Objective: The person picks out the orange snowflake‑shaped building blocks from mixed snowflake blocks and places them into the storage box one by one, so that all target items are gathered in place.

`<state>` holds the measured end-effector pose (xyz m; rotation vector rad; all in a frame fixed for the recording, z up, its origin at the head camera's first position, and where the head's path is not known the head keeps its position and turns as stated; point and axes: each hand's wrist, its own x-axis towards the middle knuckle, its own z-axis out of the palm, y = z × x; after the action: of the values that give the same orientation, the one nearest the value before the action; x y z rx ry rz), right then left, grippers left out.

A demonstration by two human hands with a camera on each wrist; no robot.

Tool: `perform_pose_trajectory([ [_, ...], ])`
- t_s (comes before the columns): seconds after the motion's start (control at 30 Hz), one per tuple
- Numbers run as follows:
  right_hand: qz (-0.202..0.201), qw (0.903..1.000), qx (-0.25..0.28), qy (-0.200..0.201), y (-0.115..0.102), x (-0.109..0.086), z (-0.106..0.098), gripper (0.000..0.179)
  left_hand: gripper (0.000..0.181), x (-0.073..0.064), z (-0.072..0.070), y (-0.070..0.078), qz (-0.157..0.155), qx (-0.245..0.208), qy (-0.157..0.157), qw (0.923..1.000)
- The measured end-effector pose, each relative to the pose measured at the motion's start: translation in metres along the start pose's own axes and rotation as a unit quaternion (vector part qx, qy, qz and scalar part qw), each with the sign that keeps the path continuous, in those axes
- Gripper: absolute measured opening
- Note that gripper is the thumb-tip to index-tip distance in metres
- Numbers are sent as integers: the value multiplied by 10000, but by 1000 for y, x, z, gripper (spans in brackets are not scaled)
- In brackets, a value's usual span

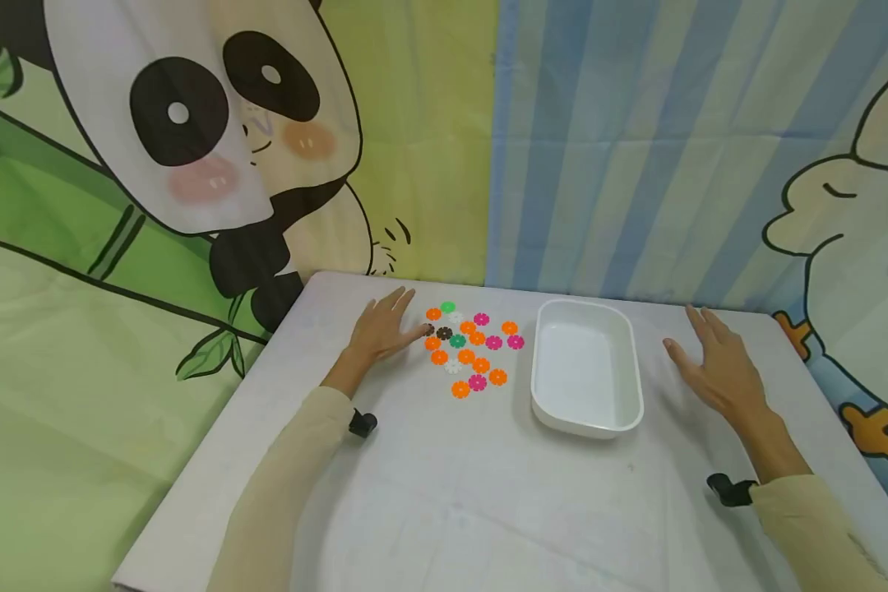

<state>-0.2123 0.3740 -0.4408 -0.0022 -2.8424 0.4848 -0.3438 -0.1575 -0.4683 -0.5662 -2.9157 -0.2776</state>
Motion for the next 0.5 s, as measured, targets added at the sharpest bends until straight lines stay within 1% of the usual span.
perform_pose_trajectory([
  [0.03,23,9993,373,68,-4,-3,1,76,72,0,1,1,60,-140,23,9999],
  [0.1,101,9937,1108,117,-14,-10,4,69,57,0,2,2,94,-465,66,9989],
  [0.17,127,9877,1556,103,-23,-16,8,64,46,1,2,5,21,-724,65,9974],
  [0.27,122,9814,1914,64,-32,-23,14,62,38,5,4,7,-206,-1097,15,9937],
  [0.43,233,9714,2359,-119,-38,-30,23,68,35,15,12,8,-516,-1582,-174,9859],
  [0.5,255,9682,2486,-146,-40,-31,26,70,36,19,17,7,-574,-1707,-294,9832],
])
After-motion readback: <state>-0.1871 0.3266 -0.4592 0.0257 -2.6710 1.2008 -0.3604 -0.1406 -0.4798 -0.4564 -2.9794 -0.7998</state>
